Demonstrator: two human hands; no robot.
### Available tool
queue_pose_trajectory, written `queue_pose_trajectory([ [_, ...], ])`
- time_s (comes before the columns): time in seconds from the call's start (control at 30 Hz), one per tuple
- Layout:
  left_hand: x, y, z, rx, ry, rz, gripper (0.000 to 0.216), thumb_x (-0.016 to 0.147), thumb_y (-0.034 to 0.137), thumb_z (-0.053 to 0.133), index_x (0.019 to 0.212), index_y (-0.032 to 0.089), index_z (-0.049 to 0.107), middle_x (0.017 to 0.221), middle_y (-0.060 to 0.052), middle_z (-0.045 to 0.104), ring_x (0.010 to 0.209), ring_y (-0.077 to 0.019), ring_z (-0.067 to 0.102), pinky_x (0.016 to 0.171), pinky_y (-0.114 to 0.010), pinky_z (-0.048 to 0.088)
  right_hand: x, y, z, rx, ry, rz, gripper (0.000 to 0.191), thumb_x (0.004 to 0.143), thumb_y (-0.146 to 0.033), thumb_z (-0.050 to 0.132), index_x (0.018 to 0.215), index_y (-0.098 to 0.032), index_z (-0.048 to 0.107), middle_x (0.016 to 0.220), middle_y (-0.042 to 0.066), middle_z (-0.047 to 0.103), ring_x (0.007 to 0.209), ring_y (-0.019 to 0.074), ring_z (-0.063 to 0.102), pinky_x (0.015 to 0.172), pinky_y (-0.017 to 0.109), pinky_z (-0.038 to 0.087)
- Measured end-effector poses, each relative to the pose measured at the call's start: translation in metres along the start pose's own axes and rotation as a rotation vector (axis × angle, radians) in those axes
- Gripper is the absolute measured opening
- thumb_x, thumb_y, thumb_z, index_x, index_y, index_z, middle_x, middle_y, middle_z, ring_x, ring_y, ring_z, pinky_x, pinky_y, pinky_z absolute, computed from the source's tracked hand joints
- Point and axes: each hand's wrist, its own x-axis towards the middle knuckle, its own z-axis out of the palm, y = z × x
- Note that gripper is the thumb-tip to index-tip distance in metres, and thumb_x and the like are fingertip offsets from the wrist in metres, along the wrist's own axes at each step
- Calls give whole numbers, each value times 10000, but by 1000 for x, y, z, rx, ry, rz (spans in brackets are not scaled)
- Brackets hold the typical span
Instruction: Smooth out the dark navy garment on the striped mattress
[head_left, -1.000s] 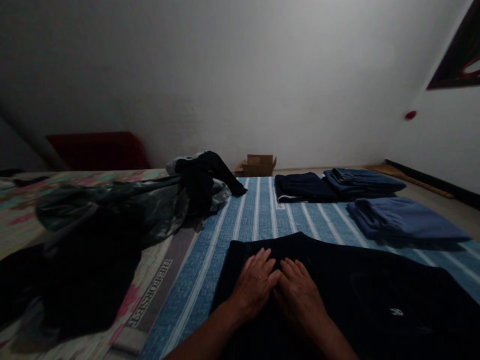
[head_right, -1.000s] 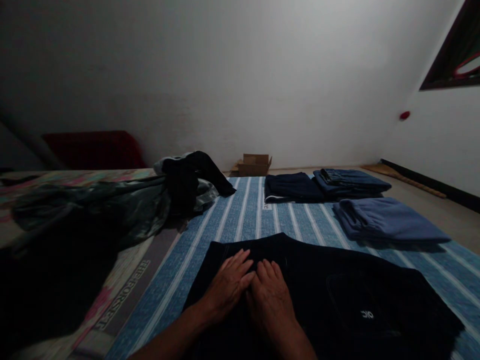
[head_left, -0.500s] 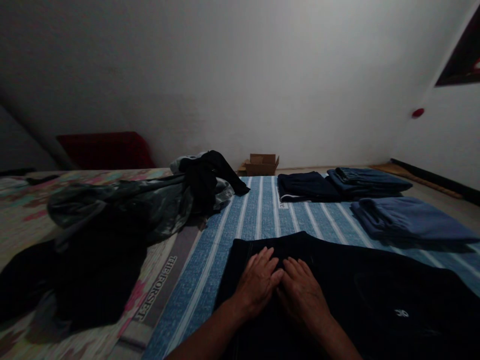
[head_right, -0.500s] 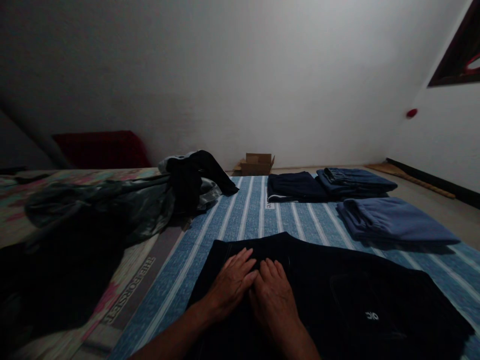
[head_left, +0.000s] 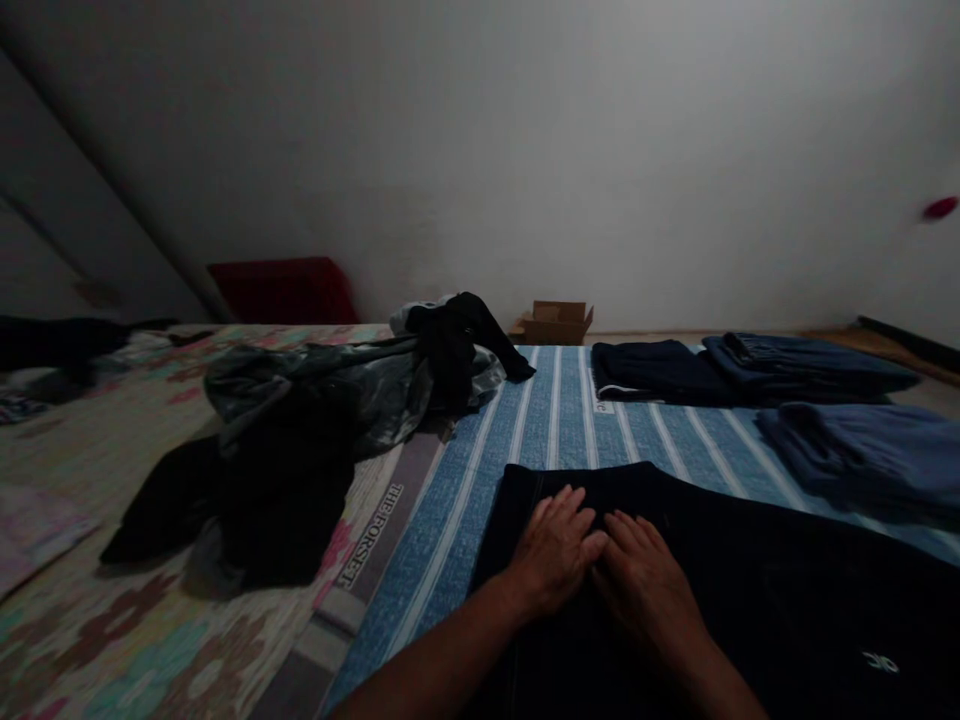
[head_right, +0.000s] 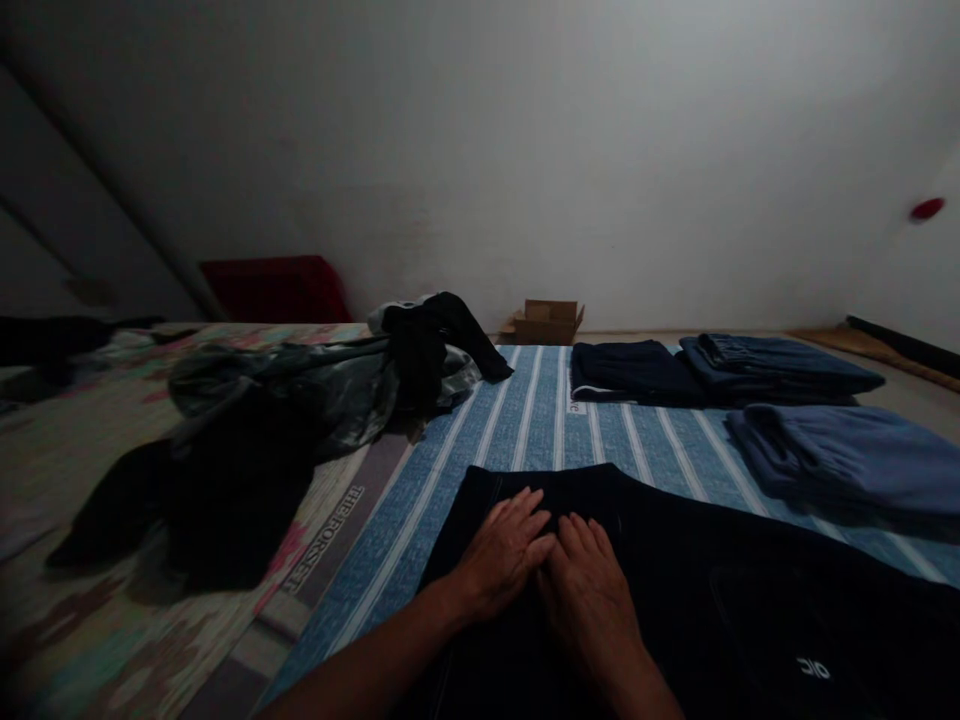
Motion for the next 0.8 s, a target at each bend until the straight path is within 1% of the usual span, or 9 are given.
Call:
queue_pose_trajectory([
  [0.13,-1,2,-1,-6,4,1,449,956,418,280,1253,165,502,1452,-134,353,1372,-249,233,1093,-474,237,0,1,-1,-12,-20,0,230,873,-229,475,1068,-193,592,1167,100,606,1122,266,536,971,442,375],
  [0.27,-1,3,-3,-10,-6,-8,449,956,418,281,1255,167,501,1450,-132,358,1371,-250,235,1095,-468,235,1,-1,-5,-7,-23,-1,225,868,-219,477,1053,-195,603,1158,101,611,1116,266,539,968,441,378],
  [0.43,-1,2,-1,-5,6,-3,442,957,412,276,1259,175,496,1452,-124,355,1373,-245,233,1093,-476,241,3,-5,-8,8,-10,50,215,857,-205,481,1018,-184,622,1135,108,619,1106,271,542,972,450,369],
  [0.57,-2,2,0,2,7,1,453,959,416,267,1261,166,494,1451,-127,356,1374,-243,228,1096,-469,236,2,-3,-7,9,-24,16,221,866,-228,485,1042,-191,615,1154,103,612,1113,270,540,974,445,366],
  [0.8,-2,3,-3,-4,0,0,461,961,421,257,1261,163,493,1454,-127,353,1373,-243,230,1100,-462,230,1,-1,-7,7,-54,20,232,876,-229,477,1060,-189,612,1169,107,605,1131,266,528,988,438,353],
])
